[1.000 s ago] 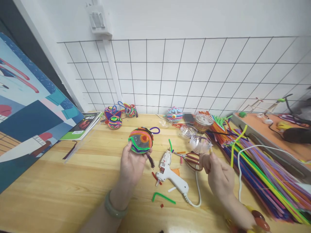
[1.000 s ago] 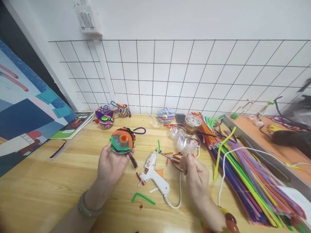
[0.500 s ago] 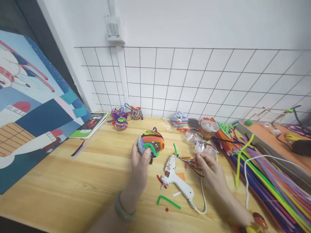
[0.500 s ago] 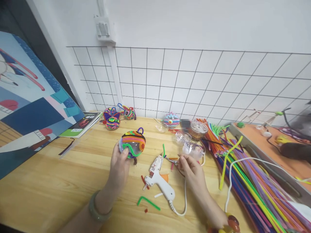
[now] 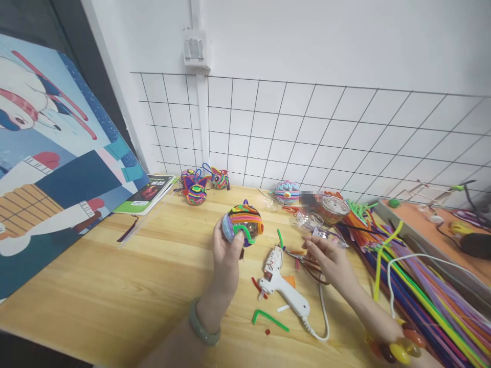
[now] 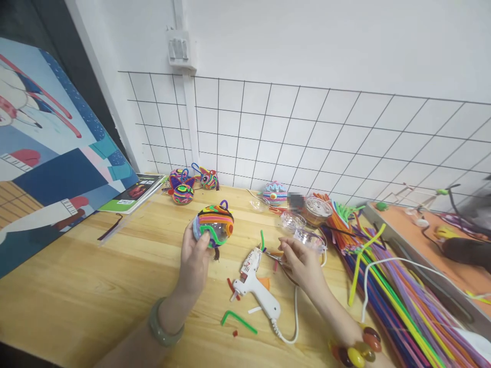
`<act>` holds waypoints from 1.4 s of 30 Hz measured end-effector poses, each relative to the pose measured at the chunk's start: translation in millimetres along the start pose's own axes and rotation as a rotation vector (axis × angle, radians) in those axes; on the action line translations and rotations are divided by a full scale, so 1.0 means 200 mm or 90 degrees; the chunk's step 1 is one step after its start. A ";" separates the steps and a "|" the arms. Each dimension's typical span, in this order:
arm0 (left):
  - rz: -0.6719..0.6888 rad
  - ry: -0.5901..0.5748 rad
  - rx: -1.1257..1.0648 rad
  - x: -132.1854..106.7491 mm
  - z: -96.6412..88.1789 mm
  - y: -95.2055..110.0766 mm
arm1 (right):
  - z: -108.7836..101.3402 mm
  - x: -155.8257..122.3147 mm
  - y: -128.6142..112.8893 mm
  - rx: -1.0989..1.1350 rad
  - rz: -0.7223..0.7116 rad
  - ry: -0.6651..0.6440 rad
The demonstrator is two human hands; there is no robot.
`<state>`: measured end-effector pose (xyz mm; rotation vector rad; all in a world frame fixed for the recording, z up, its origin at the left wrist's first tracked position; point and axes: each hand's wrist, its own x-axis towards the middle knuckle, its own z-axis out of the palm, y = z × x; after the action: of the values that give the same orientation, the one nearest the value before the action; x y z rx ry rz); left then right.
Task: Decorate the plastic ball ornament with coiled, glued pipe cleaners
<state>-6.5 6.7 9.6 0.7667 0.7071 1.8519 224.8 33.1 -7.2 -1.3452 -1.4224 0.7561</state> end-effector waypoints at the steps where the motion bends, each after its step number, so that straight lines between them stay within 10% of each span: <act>1: -0.003 0.012 -0.004 0.01 0.00 0.00 | -0.02 0.00 -0.02 -0.006 -0.008 0.006; 20: 0.008 0.069 -0.043 0.07 -0.02 0.01 | -0.61 -0.17 -0.03 -0.172 -0.046 0.240; 29: 0.046 0.072 -0.050 0.08 -0.01 0.03 | -0.22 -0.42 0.00 -0.403 -0.132 -0.192; 35: 0.054 0.089 -0.047 0.10 -0.02 0.03 | 0.02 -0.44 0.01 -0.586 -0.247 -0.217; 42: 0.053 0.094 -0.066 0.10 -0.01 0.04 | 0.05 -0.40 0.06 -0.568 -0.299 -0.224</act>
<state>-18.5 21.7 17.7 0.6058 0.6749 2.0205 211.3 -40.1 -40.9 -1.4441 -2.4134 0.0015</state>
